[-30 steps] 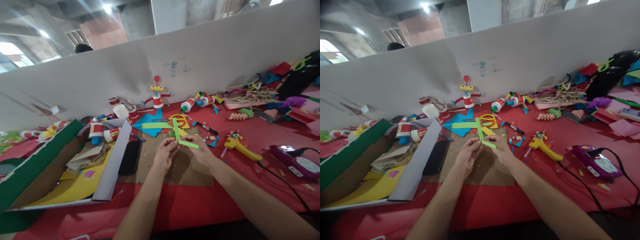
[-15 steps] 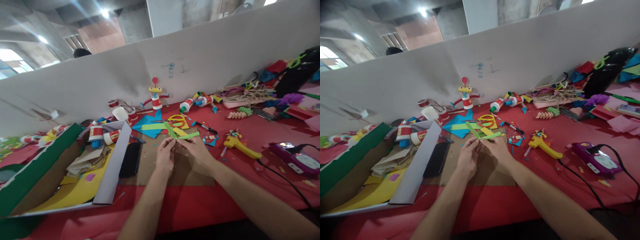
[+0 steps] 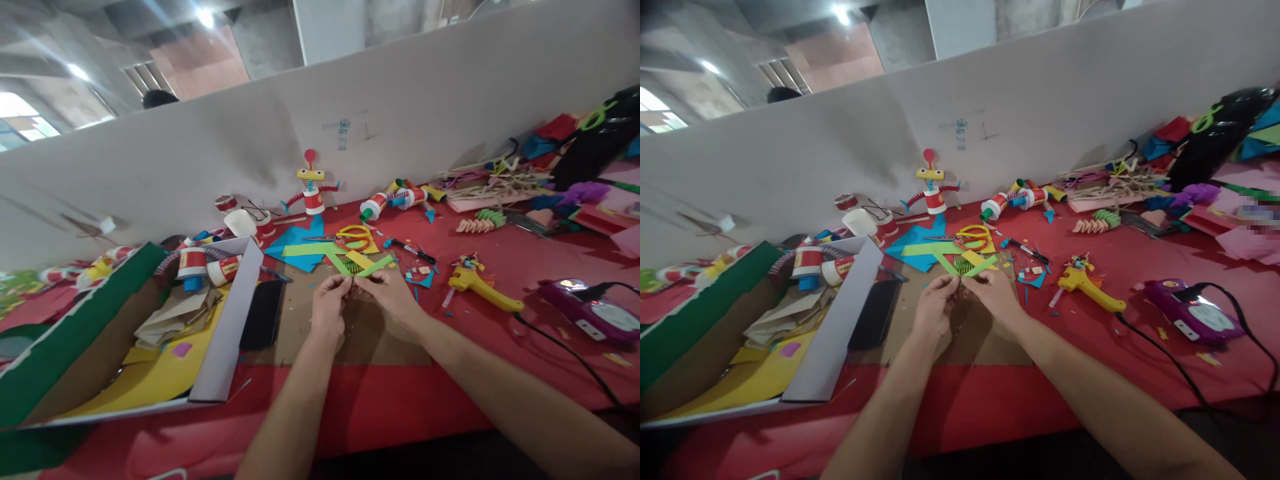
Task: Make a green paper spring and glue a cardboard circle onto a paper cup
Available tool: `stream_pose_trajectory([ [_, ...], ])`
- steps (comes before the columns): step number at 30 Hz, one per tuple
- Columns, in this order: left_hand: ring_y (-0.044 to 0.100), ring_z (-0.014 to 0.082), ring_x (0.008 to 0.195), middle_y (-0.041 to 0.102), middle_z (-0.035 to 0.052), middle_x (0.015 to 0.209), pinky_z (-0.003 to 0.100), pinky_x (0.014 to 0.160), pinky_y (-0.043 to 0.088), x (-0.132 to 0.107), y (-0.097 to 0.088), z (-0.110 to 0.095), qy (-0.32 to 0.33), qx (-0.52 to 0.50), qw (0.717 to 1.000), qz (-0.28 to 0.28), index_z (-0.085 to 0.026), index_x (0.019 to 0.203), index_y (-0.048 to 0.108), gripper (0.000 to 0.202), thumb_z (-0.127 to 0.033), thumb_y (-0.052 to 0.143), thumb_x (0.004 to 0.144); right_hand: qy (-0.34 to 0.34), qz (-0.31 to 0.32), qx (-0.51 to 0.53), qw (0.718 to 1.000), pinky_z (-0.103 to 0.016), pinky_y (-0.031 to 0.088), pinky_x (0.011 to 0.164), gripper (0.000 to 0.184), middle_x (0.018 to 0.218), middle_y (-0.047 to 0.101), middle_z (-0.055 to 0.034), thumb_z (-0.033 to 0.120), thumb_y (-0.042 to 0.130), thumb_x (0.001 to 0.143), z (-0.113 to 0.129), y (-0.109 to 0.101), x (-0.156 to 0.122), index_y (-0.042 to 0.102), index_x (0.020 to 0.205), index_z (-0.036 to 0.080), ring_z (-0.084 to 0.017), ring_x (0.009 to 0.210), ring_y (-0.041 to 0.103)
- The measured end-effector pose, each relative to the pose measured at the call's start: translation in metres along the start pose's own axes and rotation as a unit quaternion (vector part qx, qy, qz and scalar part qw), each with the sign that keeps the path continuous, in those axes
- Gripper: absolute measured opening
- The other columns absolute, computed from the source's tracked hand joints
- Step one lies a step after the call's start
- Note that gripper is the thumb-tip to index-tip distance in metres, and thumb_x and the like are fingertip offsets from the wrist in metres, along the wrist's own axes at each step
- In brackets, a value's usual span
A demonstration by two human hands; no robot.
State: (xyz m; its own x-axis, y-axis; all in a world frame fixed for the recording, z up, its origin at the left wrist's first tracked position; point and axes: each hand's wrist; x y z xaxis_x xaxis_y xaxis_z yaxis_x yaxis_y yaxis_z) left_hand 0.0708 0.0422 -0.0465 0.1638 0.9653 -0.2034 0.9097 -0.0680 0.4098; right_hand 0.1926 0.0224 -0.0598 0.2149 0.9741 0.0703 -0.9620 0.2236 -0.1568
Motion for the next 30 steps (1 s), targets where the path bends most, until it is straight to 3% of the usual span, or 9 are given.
stream_pose_trajectory([
  [4,0.052,0.0082,0.051,0.058,-0.0027,0.053,0.022,0.055,0.039,0.001,-0.003,0.002,0.028,0.030,0.999,-0.017,-0.015,0.060,0.060,0.023,-0.027,0.077,0.051,-0.024,0.019,0.007,0.999,-0.024,0.032,0.050,0.025,0.056,0.060,0.0005,0.039,0.062,0.069,0.002,0.000,-0.001,0.067,0.061,0.016,-0.012,0.053,0.048],
  [7,0.052,0.0079,0.050,0.057,-0.0032,0.052,0.021,0.054,0.040,0.001,-0.003,0.000,0.039,0.032,0.999,-0.008,-0.015,0.060,0.059,0.021,-0.026,0.076,0.052,0.021,0.030,0.067,0.997,-0.025,0.033,0.050,0.026,0.056,0.061,-0.0003,0.040,0.063,0.068,0.002,0.001,0.000,0.066,0.060,0.015,-0.011,0.052,0.048],
  [14,0.061,0.0117,0.061,0.066,0.0020,0.068,0.024,0.063,0.046,0.003,-0.006,-0.005,-0.057,-0.003,0.998,0.020,-0.014,0.073,0.064,0.023,-0.025,0.076,0.057,0.051,0.008,0.087,0.995,-0.025,0.031,0.051,0.025,0.053,0.059,0.0015,0.038,0.065,0.067,-0.003,-0.002,0.005,0.066,0.061,0.014,-0.009,0.049,0.044],
  [24,0.062,0.0125,0.066,0.065,0.0024,0.070,0.026,0.070,0.047,0.006,-0.006,0.000,-0.075,-0.009,0.997,0.026,-0.015,0.074,0.061,0.024,-0.020,0.076,0.057,0.120,0.026,0.163,0.979,-0.023,0.034,0.050,0.022,0.056,0.060,0.0017,0.038,0.066,0.065,0.002,-0.002,0.007,0.062,0.063,0.016,-0.010,0.052,0.051],
  [28,0.061,0.0117,0.078,0.065,0.0014,0.092,0.026,0.071,0.046,0.008,-0.010,-0.011,0.041,-0.066,0.995,-0.069,-0.024,0.092,0.059,0.027,-0.028,0.069,0.067,0.094,-0.042,0.162,0.981,-0.023,0.036,0.050,0.022,0.051,0.055,0.0030,0.035,0.064,0.067,0.007,-0.005,0.008,0.056,0.058,0.017,-0.009,0.050,0.051],
  [29,0.060,0.0113,0.079,0.064,0.0005,0.094,0.026,0.072,0.045,0.008,-0.012,-0.016,0.074,-0.099,0.989,-0.075,-0.027,0.092,0.059,0.023,-0.028,0.065,0.070,0.105,-0.056,0.185,0.975,-0.022,0.037,0.049,0.021,0.052,0.055,0.0031,0.034,0.064,0.067,0.009,-0.006,0.009,0.055,0.059,0.017,-0.010,0.050,0.052],
  [30,0.059,0.0119,0.079,0.064,0.0005,0.093,0.027,0.073,0.045,0.008,-0.015,-0.021,0.081,-0.131,0.987,-0.045,-0.027,0.088,0.060,0.018,-0.025,0.063,0.070,0.127,-0.066,0.215,0.966,-0.022,0.037,0.049,0.018,0.054,0.055,0.0032,0.033,0.064,0.067,0.010,-0.007,0.010,0.055,0.061,0.018,-0.010,0.051,0.053],
])
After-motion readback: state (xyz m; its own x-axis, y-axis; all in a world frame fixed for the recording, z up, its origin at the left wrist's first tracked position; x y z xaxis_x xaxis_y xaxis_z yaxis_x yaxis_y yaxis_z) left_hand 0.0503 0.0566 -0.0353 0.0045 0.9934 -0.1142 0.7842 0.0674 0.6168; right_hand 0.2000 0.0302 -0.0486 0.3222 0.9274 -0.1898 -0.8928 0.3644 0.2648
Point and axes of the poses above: each hand's wrist, its own x-axis towards the middle knuckle, its own y-axis out of the palm, z = x × y
